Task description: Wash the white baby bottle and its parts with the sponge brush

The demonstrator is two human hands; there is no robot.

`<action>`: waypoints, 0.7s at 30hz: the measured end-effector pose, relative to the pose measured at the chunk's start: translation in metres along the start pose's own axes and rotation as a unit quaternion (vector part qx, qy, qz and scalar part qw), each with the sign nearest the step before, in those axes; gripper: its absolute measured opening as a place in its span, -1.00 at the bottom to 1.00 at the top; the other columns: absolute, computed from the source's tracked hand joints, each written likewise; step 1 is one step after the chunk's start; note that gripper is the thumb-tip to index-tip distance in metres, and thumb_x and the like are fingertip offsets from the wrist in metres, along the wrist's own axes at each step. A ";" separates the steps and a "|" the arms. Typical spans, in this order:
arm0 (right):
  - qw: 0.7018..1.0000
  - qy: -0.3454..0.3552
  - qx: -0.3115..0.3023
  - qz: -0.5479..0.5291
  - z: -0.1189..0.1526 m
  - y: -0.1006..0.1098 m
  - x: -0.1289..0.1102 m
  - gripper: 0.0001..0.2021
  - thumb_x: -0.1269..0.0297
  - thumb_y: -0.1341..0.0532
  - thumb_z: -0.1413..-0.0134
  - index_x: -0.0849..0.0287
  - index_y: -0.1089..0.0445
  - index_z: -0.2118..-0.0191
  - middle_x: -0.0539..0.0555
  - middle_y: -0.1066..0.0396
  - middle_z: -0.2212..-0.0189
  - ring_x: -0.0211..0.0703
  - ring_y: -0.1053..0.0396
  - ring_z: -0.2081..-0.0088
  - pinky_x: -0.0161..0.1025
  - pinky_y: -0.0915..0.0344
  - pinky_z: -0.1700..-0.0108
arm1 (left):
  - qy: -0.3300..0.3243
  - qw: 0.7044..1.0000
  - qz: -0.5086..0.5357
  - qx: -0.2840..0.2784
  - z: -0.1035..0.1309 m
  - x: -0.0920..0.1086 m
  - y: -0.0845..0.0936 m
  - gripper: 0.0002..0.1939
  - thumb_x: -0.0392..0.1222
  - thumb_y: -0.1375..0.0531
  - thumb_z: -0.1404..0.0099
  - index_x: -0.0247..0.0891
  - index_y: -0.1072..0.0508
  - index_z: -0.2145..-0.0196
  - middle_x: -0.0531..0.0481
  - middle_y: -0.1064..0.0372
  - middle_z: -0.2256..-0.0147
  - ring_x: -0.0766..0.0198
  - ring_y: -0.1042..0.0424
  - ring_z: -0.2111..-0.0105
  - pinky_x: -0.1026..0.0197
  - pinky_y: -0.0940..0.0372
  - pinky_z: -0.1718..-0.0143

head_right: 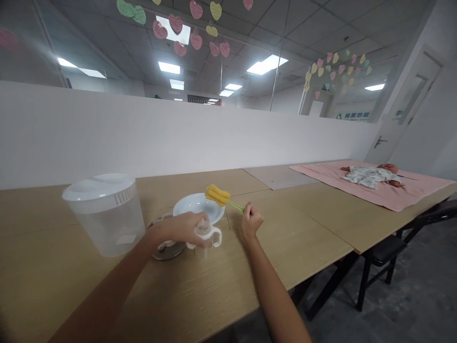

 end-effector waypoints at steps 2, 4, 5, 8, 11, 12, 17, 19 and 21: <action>0.999 -0.031 -0.002 -0.012 0.000 -0.002 0.007 -0.55 0.09 0.05 -0.09 0.12 0.10 0.74 -0.11 0.19 0.74 -0.38 0.15 0.64 -0.32 0.17 0.56 | -0.017 0.998 0.050 0.030 0.001 0.001 0.013 -0.48 0.05 -0.29 0.13 -0.16 -0.36 0.19 0.05 -0.40 0.35 0.17 -0.37 0.37 0.28 -0.12 0.44; 0.998 -0.065 -0.001 -0.026 -0.001 -0.004 0.014 -0.56 0.09 0.05 -0.08 0.11 0.10 0.73 -0.11 0.19 0.73 -0.38 0.15 0.64 -0.33 0.16 0.57 | -0.041 0.991 0.105 0.072 0.003 0.002 0.027 -0.45 0.07 -0.27 0.09 -0.16 -0.34 0.14 0.05 -0.41 0.28 0.17 -0.38 0.30 0.28 -0.17 0.37; 0.996 -0.080 -0.001 -0.033 -0.002 -0.005 0.017 -0.56 0.09 0.04 -0.08 0.11 0.10 0.73 -0.10 0.19 0.73 -0.38 0.14 0.64 -0.33 0.15 0.57 | -0.055 0.985 0.130 0.097 0.004 0.002 0.034 -0.44 0.07 -0.27 0.08 -0.17 -0.33 0.11 0.04 -0.41 0.24 0.16 -0.38 0.27 0.27 -0.19 0.32; 0.992 -0.109 -0.007 -0.055 -0.003 -0.007 0.022 -0.57 0.09 0.03 -0.07 0.10 0.07 0.73 -0.10 0.19 0.73 -0.37 0.11 0.65 -0.33 0.13 0.59 | -0.096 0.966 0.178 0.163 0.004 -0.001 0.048 -0.43 0.05 -0.24 0.01 -0.19 -0.29 0.05 0.01 -0.37 0.13 0.14 -0.35 0.15 0.24 -0.22 0.18; 0.987 -0.126 -0.028 -0.093 -0.002 -0.010 0.020 -0.57 0.06 0.01 -0.05 0.11 0.03 0.73 -0.11 0.15 0.75 -0.35 0.09 0.66 -0.33 0.09 0.59 | -0.118 0.956 0.172 0.204 0.001 -0.007 0.051 -0.48 -0.03 -0.22 -0.05 -0.18 -0.29 0.02 -0.02 -0.32 0.05 0.14 -0.32 0.08 0.23 -0.22 0.12; 0.985 -0.131 -0.040 -0.106 -0.001 -0.011 0.019 -0.57 0.05 0.00 -0.05 0.11 0.02 0.74 -0.11 0.14 0.75 -0.35 0.09 0.66 -0.33 0.08 0.60 | -0.119 0.957 0.150 0.216 -0.001 -0.010 0.050 -0.49 -0.05 -0.22 -0.06 -0.17 -0.30 0.01 -0.03 -0.31 0.03 0.14 -0.31 0.06 0.23 -0.23 0.11; 0.985 -0.102 -0.085 -0.114 0.003 -0.013 0.005 -0.55 0.04 0.00 -0.05 0.12 0.02 0.74 -0.12 0.15 0.76 -0.37 0.11 0.67 -0.34 0.09 0.59 | -0.069 0.961 -0.038 0.267 -0.007 -0.021 0.043 -0.40 -0.12 -0.21 -0.08 -0.13 -0.22 -0.10 -0.08 -0.25 0.01 0.09 -0.27 0.02 0.14 -0.21 0.05; 0.990 -0.064 -0.093 -0.089 0.004 -0.012 0.000 -0.54 0.02 0.01 -0.06 0.13 0.04 0.75 -0.12 0.16 0.75 -0.38 0.11 0.66 -0.34 0.10 0.58 | -0.045 0.955 -0.096 0.277 -0.009 -0.025 0.042 -0.38 -0.12 -0.22 -0.07 -0.13 -0.21 -0.11 -0.07 -0.26 0.05 0.10 -0.30 0.06 0.13 -0.21 0.06; 0.994 -0.022 -0.096 -0.056 0.004 -0.012 -0.004 -0.52 0.01 0.03 -0.09 0.14 0.05 0.75 -0.12 0.16 0.76 -0.39 0.12 0.66 -0.34 0.13 0.57 | -0.035 0.947 -0.137 0.287 -0.009 -0.027 0.044 -0.37 -0.09 -0.24 -0.06 -0.16 -0.22 -0.10 -0.08 -0.27 0.10 0.11 -0.31 0.10 0.15 -0.22 0.10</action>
Point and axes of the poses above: each hand's wrist, its own z-axis away from the middle knuckle, its own y-axis out of the back of the hand, x = y × z, the point moved 6 cm from there along -z, towards the middle knuckle
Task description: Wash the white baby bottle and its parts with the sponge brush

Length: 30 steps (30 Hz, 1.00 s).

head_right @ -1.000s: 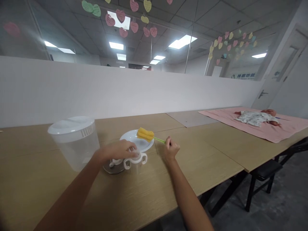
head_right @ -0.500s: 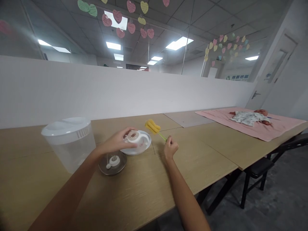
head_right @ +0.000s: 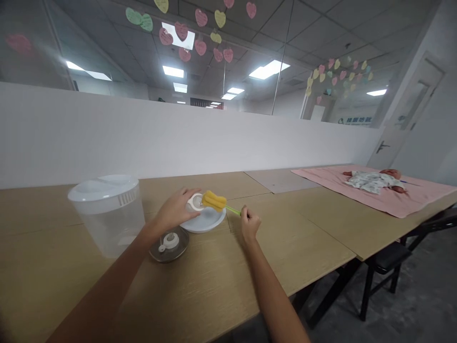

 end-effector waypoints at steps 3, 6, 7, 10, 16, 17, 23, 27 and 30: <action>0.994 0.076 0.025 0.073 0.000 0.003 -0.005 -0.49 0.04 0.07 -0.13 0.17 0.00 0.77 -0.11 0.13 0.77 -0.40 0.13 0.66 -0.34 0.15 0.55 | -0.001 0.998 -0.061 0.012 -0.002 -0.003 0.003 -0.43 -0.06 -0.26 -0.03 -0.19 -0.32 -0.02 -0.10 -0.29 0.19 0.10 -0.32 0.17 0.15 -0.22 0.16; 0.974 0.163 0.068 0.144 0.002 0.006 -0.012 -0.49 0.12 0.07 -0.16 0.19 -0.11 0.76 -0.09 0.03 0.79 -0.39 0.11 0.67 -0.34 0.13 0.55 | -0.009 0.993 -0.117 0.015 -0.003 -0.003 0.003 -0.52 -0.06 -0.26 -0.03 -0.17 -0.41 0.06 -0.10 -0.29 0.26 0.08 -0.31 0.21 0.13 -0.19 0.20; 0.966 0.187 0.076 0.159 0.003 0.007 -0.015 -0.50 0.15 0.07 -0.17 0.20 -0.14 0.76 -0.08 0.00 0.79 -0.39 0.09 0.67 -0.34 0.13 0.55 | -0.015 0.991 -0.131 0.016 -0.003 -0.002 0.002 -0.54 -0.06 -0.26 -0.03 -0.17 -0.43 0.07 -0.10 -0.28 0.27 0.08 -0.30 0.21 0.13 -0.18 0.20; 0.947 0.250 0.084 0.184 0.007 0.007 -0.020 -0.50 0.22 0.08 -0.19 0.19 -0.16 0.75 -0.06 -0.05 0.79 -0.38 0.04 0.67 -0.34 0.11 0.55 | -0.032 0.987 -0.160 0.014 -0.003 0.001 -0.001 -0.54 -0.05 -0.26 -0.03 -0.17 -0.43 0.08 -0.11 -0.28 0.28 0.07 -0.29 0.20 0.13 -0.16 0.21; 0.917 0.328 0.103 0.202 0.014 0.009 -0.028 -0.52 0.32 0.06 -0.20 0.19 -0.14 0.76 -0.06 -0.06 0.80 -0.39 0.02 0.68 -0.33 0.09 0.54 | -0.059 0.980 -0.189 -0.001 -0.001 0.011 -0.004 -0.57 -0.06 -0.29 -0.03 -0.20 -0.43 0.11 -0.13 -0.29 0.28 0.07 -0.28 0.21 0.15 -0.12 0.26; 0.914 0.332 0.106 0.205 0.014 0.009 -0.028 -0.52 0.33 0.05 -0.20 0.19 -0.13 0.76 -0.06 -0.06 0.80 -0.39 0.02 0.68 -0.33 0.09 0.54 | -0.063 0.979 -0.194 -0.006 -0.001 0.013 -0.004 -0.58 -0.07 -0.29 -0.04 -0.21 -0.43 0.12 -0.13 -0.29 0.27 0.07 -0.28 0.21 0.15 -0.12 0.26; 0.896 0.377 0.111 0.204 0.017 0.011 -0.035 -0.55 0.37 0.01 -0.18 0.18 -0.11 0.75 -0.09 -0.05 0.80 -0.39 0.02 0.68 -0.32 0.10 0.54 | -0.101 0.968 -0.230 -0.023 0.000 0.024 -0.006 -0.63 -0.18 -0.28 -0.07 -0.25 -0.41 0.13 -0.15 -0.30 0.27 0.06 -0.27 0.20 0.14 -0.09 0.27; 0.886 0.412 0.093 0.190 0.024 0.007 -0.044 -0.55 0.38 0.00 -0.18 0.17 -0.07 0.75 -0.09 -0.04 0.80 -0.38 0.03 0.68 -0.31 0.10 0.53 | -0.134 0.963 -0.229 -0.032 0.003 0.042 -0.015 -0.69 -0.27 -0.26 -0.07 -0.23 -0.42 0.18 -0.13 -0.29 0.26 0.07 -0.27 0.20 0.15 -0.09 0.29; 0.882 0.431 0.079 0.173 0.031 0.002 -0.050 -0.56 0.39 0.00 -0.17 0.16 -0.07 0.74 -0.09 -0.05 0.79 -0.38 0.02 0.68 -0.30 0.09 0.52 | -0.154 0.964 -0.214 -0.042 0.004 0.054 -0.023 -0.74 -0.24 -0.25 -0.08 -0.23 -0.43 0.22 -0.12 -0.28 0.28 0.10 -0.27 0.21 0.15 -0.08 0.29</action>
Point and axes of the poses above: each hand's wrist, its own z-axis away from the middle knuckle, its own y-axis out of the back of the hand, x = y × z, the point moved 6 cm from there along -z, towards the middle knuckle
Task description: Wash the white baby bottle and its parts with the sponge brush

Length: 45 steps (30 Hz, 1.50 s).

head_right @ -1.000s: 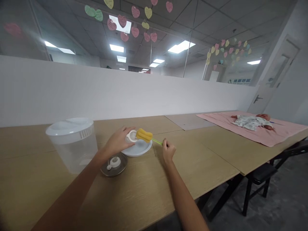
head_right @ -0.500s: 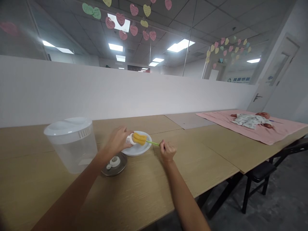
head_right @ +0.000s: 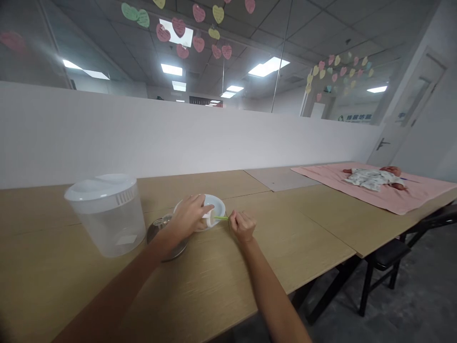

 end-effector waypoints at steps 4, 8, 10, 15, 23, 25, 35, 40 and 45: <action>0.999 -0.031 0.022 -0.008 -0.001 0.000 0.003 -0.56 0.42 -0.01 -0.15 0.17 -0.06 0.75 -0.10 -0.03 0.81 -0.39 0.04 0.69 -0.31 0.11 0.54 | 0.015 1.000 0.008 0.001 -0.001 -0.008 -0.005 -0.72 -0.20 -0.24 -0.12 -0.21 -0.43 0.17 -0.12 -0.28 0.28 0.12 -0.27 0.22 0.16 -0.08 0.28; 0.996 -0.087 0.012 0.010 0.002 -0.004 0.018 -0.57 0.39 -0.01 -0.15 0.18 -0.08 0.75 -0.09 -0.05 0.79 -0.39 0.03 0.68 -0.32 0.12 0.55 | 0.059 0.998 -0.001 -0.004 0.002 -0.031 -0.011 -0.67 -0.22 -0.24 -0.13 -0.21 -0.41 0.11 -0.13 -0.30 0.24 0.12 -0.28 0.22 0.16 -0.10 0.27; 0.994 -0.108 0.001 0.018 0.004 -0.006 0.024 -0.56 0.36 -0.01 -0.15 0.18 -0.08 0.76 -0.08 -0.05 0.79 -0.39 0.02 0.67 -0.32 0.13 0.55 | 0.075 0.997 -0.013 -0.014 0.003 -0.038 -0.013 -0.68 -0.27 -0.23 -0.12 -0.21 -0.42 0.12 -0.14 -0.31 0.23 0.09 -0.29 0.19 0.15 -0.11 0.26; 0.976 -0.206 -0.030 0.068 0.008 -0.006 0.044 -0.51 0.27 0.04 -0.18 0.19 -0.12 0.78 -0.04 -0.10 0.80 -0.37 0.00 0.68 -0.33 0.12 0.55 | 0.110 0.994 -0.022 0.001 0.010 -0.048 -0.007 -0.66 -0.35 -0.21 -0.11 -0.18 -0.42 0.12 -0.18 -0.32 0.23 0.03 -0.29 0.16 0.09 -0.12 0.22; 0.888 -0.421 -0.154 0.102 0.023 -0.013 0.076 -0.40 0.05 0.24 -0.23 0.23 -0.42 0.51 0.16 -0.39 0.62 -0.20 -0.23 0.61 -0.29 0.08 0.54 | 0.196 0.974 0.103 0.050 0.019 -0.075 -0.012 -0.59 -0.16 -0.25 -0.09 -0.17 -0.39 0.07 -0.15 -0.29 0.21 0.05 -0.29 0.15 0.10 -0.19 0.17; 0.871 -0.429 -0.226 0.079 0.029 -0.024 0.075 -0.42 0.07 0.27 -0.24 0.25 -0.42 0.32 0.19 -0.43 0.51 -0.15 -0.32 0.54 -0.28 0.02 0.51 | 0.227 0.948 0.206 0.080 0.019 -0.079 -0.013 -0.42 -0.02 -0.27 -0.06 -0.19 -0.30 -0.04 -0.13 -0.30 0.18 0.09 -0.31 0.15 0.14 -0.22 0.17; 0.773 -0.333 -0.535 0.075 0.047 -0.056 0.045 -0.66 0.22 0.07 -0.17 0.29 -0.38 0.20 0.29 -0.43 0.23 0.01 -0.41 0.20 -0.20 -0.22 0.29 | 0.258 0.802 0.534 0.064 0.019 -0.060 0.011 -0.19 0.17 -0.18 -0.08 -0.16 -0.04 -0.20 -0.09 -0.40 0.16 0.19 -0.42 0.22 0.17 -0.27 0.16; 0.771 -0.291 -0.562 0.070 0.043 -0.058 0.034 -0.62 0.18 0.06 -0.14 0.28 -0.44 0.25 0.29 -0.43 0.22 0.04 -0.41 0.18 -0.20 -0.22 0.29 | 0.224 0.755 0.616 0.001 0.018 -0.044 0.018 -0.16 0.12 -0.20 -0.08 -0.15 0.04 -0.22 -0.08 -0.42 0.19 0.22 -0.43 0.24 0.19 -0.28 0.18; 0.781 -0.269 -0.555 0.094 0.039 -0.056 0.031 -0.67 0.21 0.01 -0.11 0.26 -0.41 0.20 0.25 -0.41 0.21 0.02 -0.40 0.19 -0.22 -0.22 0.31 | 0.201 0.774 0.601 -0.011 0.017 -0.037 0.023 -0.22 0.01 -0.19 -0.10 -0.15 0.02 -0.22 -0.12 -0.39 0.11 0.21 -0.42 0.22 0.19 -0.29 0.19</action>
Point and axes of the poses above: each hand's wrist, its own z-axis away from the middle knuckle, its own y-axis out of the back of the hand, x = y × z, the point moved 6 cm from there along -z, towards the middle knuckle
